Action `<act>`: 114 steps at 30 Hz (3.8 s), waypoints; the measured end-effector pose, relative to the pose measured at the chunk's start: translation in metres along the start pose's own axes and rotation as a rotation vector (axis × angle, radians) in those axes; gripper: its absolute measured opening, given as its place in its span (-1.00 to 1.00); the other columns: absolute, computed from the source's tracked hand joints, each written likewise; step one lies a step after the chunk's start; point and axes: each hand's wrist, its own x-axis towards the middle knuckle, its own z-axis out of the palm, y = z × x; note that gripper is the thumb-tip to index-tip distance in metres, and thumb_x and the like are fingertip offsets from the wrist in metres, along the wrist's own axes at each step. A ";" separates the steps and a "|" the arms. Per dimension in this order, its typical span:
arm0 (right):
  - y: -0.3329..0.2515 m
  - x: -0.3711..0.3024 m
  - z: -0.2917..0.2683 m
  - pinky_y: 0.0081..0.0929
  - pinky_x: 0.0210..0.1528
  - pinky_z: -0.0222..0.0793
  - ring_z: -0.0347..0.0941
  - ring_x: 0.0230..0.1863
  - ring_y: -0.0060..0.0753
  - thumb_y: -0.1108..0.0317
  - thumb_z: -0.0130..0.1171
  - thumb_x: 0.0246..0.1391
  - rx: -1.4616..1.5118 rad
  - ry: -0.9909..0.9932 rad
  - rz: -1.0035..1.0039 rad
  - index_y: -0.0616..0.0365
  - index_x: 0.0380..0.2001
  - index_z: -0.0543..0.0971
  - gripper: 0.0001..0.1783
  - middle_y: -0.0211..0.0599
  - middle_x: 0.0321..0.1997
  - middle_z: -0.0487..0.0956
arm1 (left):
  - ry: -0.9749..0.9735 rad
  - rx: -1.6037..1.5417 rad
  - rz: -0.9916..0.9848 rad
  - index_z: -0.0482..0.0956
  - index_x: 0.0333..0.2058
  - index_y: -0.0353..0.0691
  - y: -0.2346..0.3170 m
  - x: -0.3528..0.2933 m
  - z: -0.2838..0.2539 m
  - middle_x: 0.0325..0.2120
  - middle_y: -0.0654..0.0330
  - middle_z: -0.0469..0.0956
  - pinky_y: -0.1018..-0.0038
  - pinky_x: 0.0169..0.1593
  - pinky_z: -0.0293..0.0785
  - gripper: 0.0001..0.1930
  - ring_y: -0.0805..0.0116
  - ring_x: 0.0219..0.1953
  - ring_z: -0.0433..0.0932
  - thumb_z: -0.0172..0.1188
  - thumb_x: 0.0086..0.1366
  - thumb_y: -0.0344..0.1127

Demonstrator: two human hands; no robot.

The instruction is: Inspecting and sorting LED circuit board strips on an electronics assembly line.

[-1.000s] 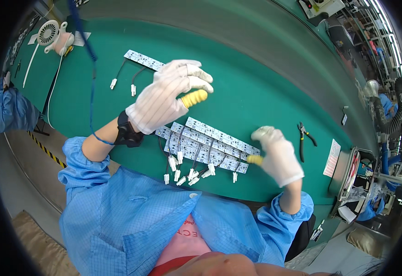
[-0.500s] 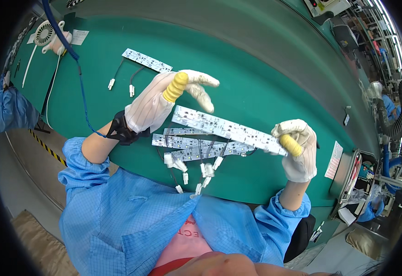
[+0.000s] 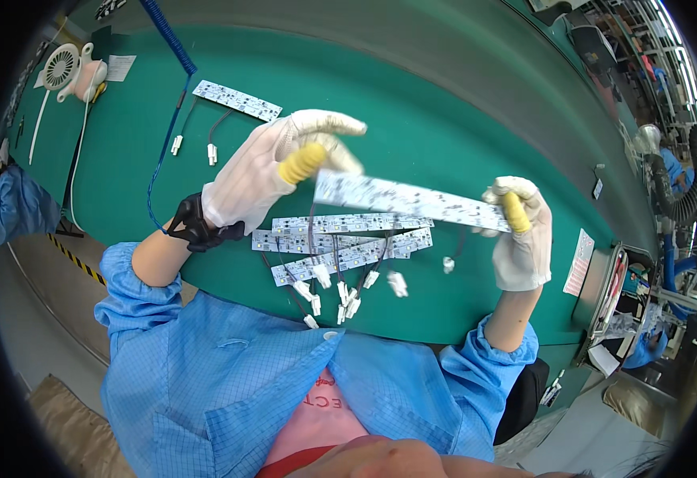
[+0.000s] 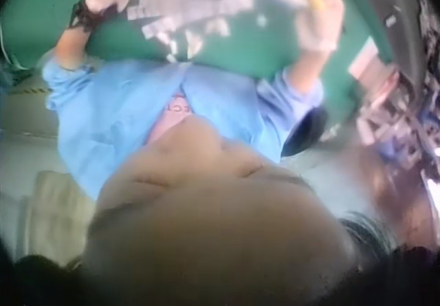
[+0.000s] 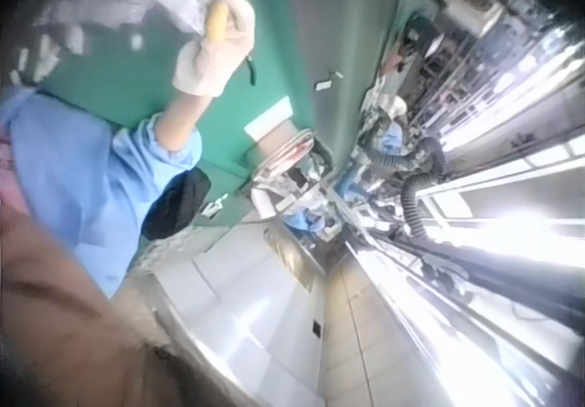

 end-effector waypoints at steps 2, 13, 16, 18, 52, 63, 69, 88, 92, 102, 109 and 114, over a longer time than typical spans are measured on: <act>-0.004 -0.002 0.001 -0.64 -0.54 0.40 0.52 -0.47 -0.40 0.35 0.14 0.12 0.076 0.078 -0.077 0.23 -0.22 0.50 -0.79 -0.19 -0.33 0.54 | 0.007 -0.033 -0.009 0.34 0.09 -0.29 0.002 0.000 -0.001 -0.27 0.15 0.58 0.50 -0.08 0.45 -0.55 0.47 -0.20 0.55 0.07 0.30 -0.18; 0.001 -0.010 0.018 -0.54 -0.38 0.47 0.52 -0.35 -0.46 0.05 0.13 0.11 -0.184 0.231 -0.103 0.22 -0.20 0.50 -0.58 -0.25 -0.31 0.55 | 0.161 0.159 0.131 0.51 -0.12 -0.34 0.005 -0.010 0.003 -0.37 0.19 0.61 0.61 -0.23 0.46 -0.44 0.48 -0.33 0.58 0.26 0.06 0.04; -0.004 -0.011 0.017 -0.55 -0.35 0.48 0.53 -0.35 -0.47 -0.02 0.14 0.10 -0.243 0.208 -0.083 0.24 -0.22 0.49 -0.53 -0.25 -0.31 0.55 | 0.193 0.298 0.149 0.53 -0.14 -0.35 0.006 -0.009 0.002 -0.42 0.18 0.62 0.61 -0.26 0.48 -0.44 0.51 -0.37 0.58 0.28 0.03 0.03; -0.005 -0.009 0.013 -0.58 -0.37 0.48 0.53 -0.36 -0.46 -0.07 0.15 0.07 -0.362 0.171 -0.052 0.24 -0.25 0.49 -0.49 -0.25 -0.32 0.54 | 0.144 0.240 0.148 0.52 -0.13 -0.37 0.005 -0.009 0.001 -0.42 0.18 0.63 0.60 -0.28 0.50 -0.45 0.51 -0.39 0.58 0.32 0.02 -0.03; -0.012 -0.019 0.017 -0.72 -0.67 0.31 0.39 -0.72 -0.59 0.20 0.09 0.16 -0.114 0.058 -0.120 0.37 -0.08 0.38 -0.57 -0.20 -0.46 0.50 | 0.216 0.108 0.060 0.49 -0.13 -0.45 0.006 -0.014 -0.008 -0.32 0.08 0.57 0.52 -0.17 0.53 -0.47 0.35 -0.26 0.59 0.33 0.06 -0.10; -0.016 -0.025 0.019 -0.73 -0.66 0.28 0.39 -0.72 -0.61 0.19 0.21 0.07 -0.261 0.104 -0.128 0.35 -0.13 0.38 -0.54 -0.31 -0.56 0.49 | 0.278 0.124 0.265 0.50 -0.12 -0.44 -0.010 -0.010 -0.011 -0.27 0.04 0.56 0.48 -0.15 0.52 -0.64 0.34 -0.26 0.57 0.22 0.20 -0.29; -0.023 -0.029 0.029 -0.74 -0.71 0.23 0.39 -0.74 -0.62 0.33 0.12 0.10 -0.185 0.102 -0.085 0.32 -0.16 0.41 -0.69 -0.31 -0.57 0.49 | 0.342 0.164 0.216 0.51 -0.11 -0.47 -0.005 -0.008 -0.008 -0.27 0.10 0.57 0.59 -0.17 0.50 -0.58 0.40 -0.27 0.58 0.27 0.14 -0.27; -0.023 -0.030 0.017 -0.70 -0.56 0.39 0.51 -0.60 -0.49 0.18 0.21 0.06 -0.119 -0.064 -0.128 0.39 -0.07 0.38 -0.48 -0.12 -0.39 0.56 | 0.386 0.209 0.114 0.48 -0.04 -0.42 -0.011 -0.005 -0.007 -0.33 0.08 0.62 0.59 -0.18 0.48 -0.40 0.43 -0.37 0.61 0.18 0.18 0.06; -0.021 -0.030 0.021 -0.72 -0.69 0.34 0.46 -0.70 -0.51 0.22 0.21 0.06 -0.158 0.025 -0.116 0.43 -0.07 0.35 -0.48 -0.11 -0.43 0.54 | 0.401 0.089 0.170 0.45 -0.04 -0.48 -0.012 -0.006 -0.006 -0.32 0.05 0.61 0.59 -0.21 0.52 -0.43 0.40 -0.38 0.61 0.27 0.15 -0.07; -0.020 -0.028 0.021 -0.70 -0.62 0.39 0.46 -0.69 -0.51 0.17 0.20 0.07 -0.125 -0.031 -0.120 0.41 -0.05 0.35 -0.46 -0.10 -0.42 0.54 | 0.382 0.073 0.172 0.45 -0.05 -0.50 -0.015 -0.015 -0.015 -0.26 0.03 0.59 0.54 -0.11 0.47 -0.46 0.35 -0.30 0.60 0.27 0.15 -0.14; 0.001 -0.005 0.018 -0.64 -0.59 0.38 0.48 -0.63 -0.58 0.49 0.21 -0.03 -0.517 0.214 -0.459 0.23 -0.24 0.49 -0.77 -0.31 -0.44 0.55 | 0.042 1.019 0.256 0.48 -0.14 -0.51 -0.015 -0.058 -0.017 -0.24 -0.14 0.56 0.11 0.08 0.35 -0.67 -0.11 -0.08 0.51 0.15 0.14 -0.41; -0.066 0.011 -0.026 -0.59 -0.59 0.37 0.47 -0.62 -0.50 0.45 0.20 0.01 -0.231 0.419 -0.382 0.19 -0.25 0.49 -0.80 -0.30 -0.48 0.51 | 0.000 0.364 0.602 0.21 0.10 -0.47 -0.027 -0.056 -0.021 0.01 -0.24 0.40 0.26 0.15 0.32 -0.47 0.06 0.05 0.44 0.10 0.14 -0.54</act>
